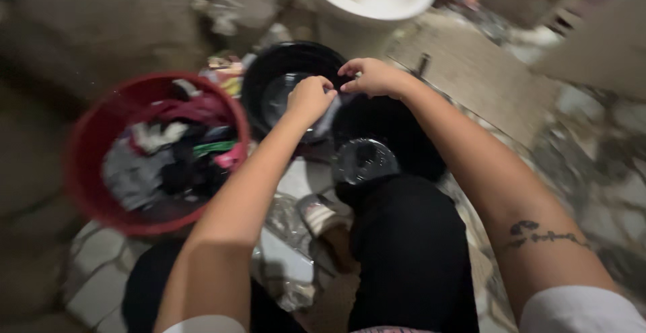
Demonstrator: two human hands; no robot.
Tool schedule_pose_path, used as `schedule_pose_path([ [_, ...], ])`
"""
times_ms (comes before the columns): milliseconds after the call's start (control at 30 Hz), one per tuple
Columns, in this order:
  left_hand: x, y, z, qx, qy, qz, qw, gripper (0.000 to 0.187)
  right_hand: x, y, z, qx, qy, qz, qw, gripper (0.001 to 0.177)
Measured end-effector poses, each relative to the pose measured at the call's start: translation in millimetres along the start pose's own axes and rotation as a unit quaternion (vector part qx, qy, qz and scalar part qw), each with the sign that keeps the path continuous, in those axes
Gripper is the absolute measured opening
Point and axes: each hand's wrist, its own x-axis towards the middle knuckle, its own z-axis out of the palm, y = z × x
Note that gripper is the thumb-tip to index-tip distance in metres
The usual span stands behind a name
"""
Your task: The person washes clothes by hand in a red basin filled with soapy water. They repeatedly submerge, scrub, and rinse various garments under running water from a tap, then transfer them to a black basin.
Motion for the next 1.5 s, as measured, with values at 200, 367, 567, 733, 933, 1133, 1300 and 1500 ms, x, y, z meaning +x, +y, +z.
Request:
schedule_pose_path([
  [200, -45.9, -117.7, -113.8, 0.038, 0.133, -0.030, 0.990, 0.033, 86.8, -112.9, 70.5, -0.116, -0.052, -0.232, 0.964, 0.051],
  [367, -109.1, -233.8, -167.9, 0.106, 0.218, -0.152, 0.958, 0.049, 119.9, -212.2, 167.0, -0.191, -0.103, -0.267, 0.939, 0.074],
  [567, -162.3, -296.8, -181.8, 0.233, 0.106, -0.141, 0.956, 0.065, 111.4, -231.3, 287.0, -0.329, -0.114, -0.228, 0.909, 0.124],
  [733, -172.0, -292.8, -167.5, 0.300, -0.099, -0.181, 0.931, 0.083, 135.1, -205.8, 350.3, -0.321, -0.109, -0.181, 0.923, 0.120],
  [933, -139.3, -342.4, -116.3, 0.242, -0.093, -0.263, 0.930, 0.065, 188.9, -167.0, 386.2, -0.241, -0.133, -0.174, 0.945, 0.102],
  [1133, -119.8, -389.6, -86.3, 0.197, -0.139, -0.304, 0.922, 0.067, 226.4, -143.1, 412.6, -0.239, -0.133, -0.171, 0.947, 0.086],
  [1300, -108.9, -441.4, -42.3, 0.108, -0.082, -0.337, 0.932, 0.041, 230.2, -157.3, 414.5, -0.293, -0.184, -0.161, 0.924, 0.073],
  [1500, -120.0, -404.3, -58.8, 0.123, -0.110, -0.342, 0.925, 0.037, 187.5, -184.3, 395.5, -0.355, -0.124, -0.210, 0.902, 0.061],
])
